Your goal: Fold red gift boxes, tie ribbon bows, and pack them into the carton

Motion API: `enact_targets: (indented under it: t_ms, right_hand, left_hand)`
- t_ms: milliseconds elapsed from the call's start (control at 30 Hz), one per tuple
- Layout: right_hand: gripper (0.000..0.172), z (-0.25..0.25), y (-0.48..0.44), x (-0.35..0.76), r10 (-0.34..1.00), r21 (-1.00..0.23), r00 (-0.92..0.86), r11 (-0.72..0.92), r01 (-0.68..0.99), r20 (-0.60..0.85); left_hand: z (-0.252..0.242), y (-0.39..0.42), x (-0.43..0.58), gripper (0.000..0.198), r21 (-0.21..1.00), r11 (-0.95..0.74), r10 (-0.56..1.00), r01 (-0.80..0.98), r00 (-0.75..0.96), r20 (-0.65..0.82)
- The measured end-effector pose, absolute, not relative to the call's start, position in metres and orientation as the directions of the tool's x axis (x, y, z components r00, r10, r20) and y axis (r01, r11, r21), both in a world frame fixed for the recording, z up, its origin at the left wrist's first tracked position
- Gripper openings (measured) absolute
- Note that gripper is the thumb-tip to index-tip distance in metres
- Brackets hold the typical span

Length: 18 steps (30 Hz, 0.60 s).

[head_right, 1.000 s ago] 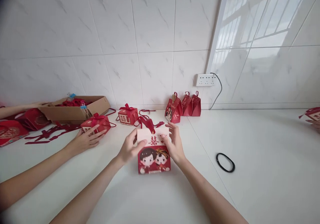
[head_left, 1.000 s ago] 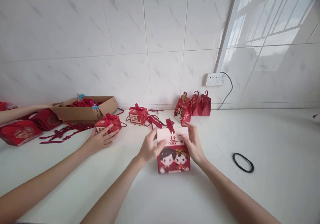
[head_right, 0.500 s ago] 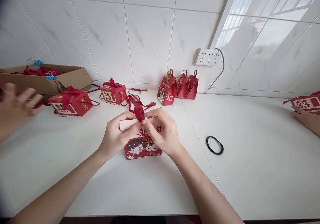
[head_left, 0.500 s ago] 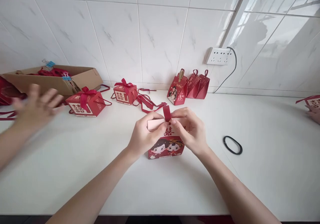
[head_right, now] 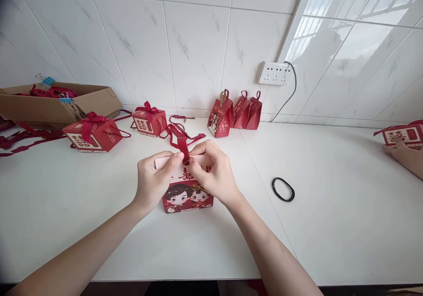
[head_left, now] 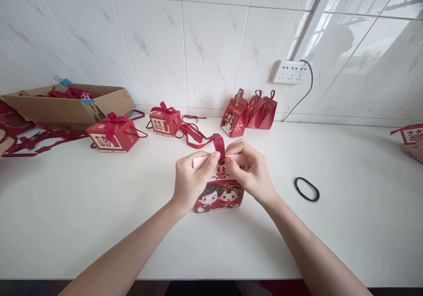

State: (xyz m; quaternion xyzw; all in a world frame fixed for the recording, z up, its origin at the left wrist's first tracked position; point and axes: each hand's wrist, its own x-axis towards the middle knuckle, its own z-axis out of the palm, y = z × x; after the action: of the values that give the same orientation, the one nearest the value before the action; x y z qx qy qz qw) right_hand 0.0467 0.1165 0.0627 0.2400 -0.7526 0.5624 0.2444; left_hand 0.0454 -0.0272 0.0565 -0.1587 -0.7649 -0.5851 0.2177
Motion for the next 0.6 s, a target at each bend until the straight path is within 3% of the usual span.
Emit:
enact_targets:
  t_ms: [233,500,600]
  right_hand:
    - [0.008,0.063,0.119,0.047,-0.168,-0.876,-0.869,0.051,-0.48,0.466]
    - [0.014,0.06,0.119,0.046,-0.134,-0.878,-0.88,0.094,-0.469,0.456]
    - [0.014,0.06,0.12,0.045,-0.169,-0.905,-0.895,0.042,-0.424,0.412]
  left_hand:
    - [0.056,-0.027,0.044,0.032,0.834,0.241,-0.003,0.497,-0.859,0.513]
    - [0.053,-0.036,0.04,0.017,0.84,0.141,0.159,0.525,-0.849,0.504]
    - [0.05,-0.038,0.039,0.014,0.848,0.163,0.12,0.505,-0.863,0.491]
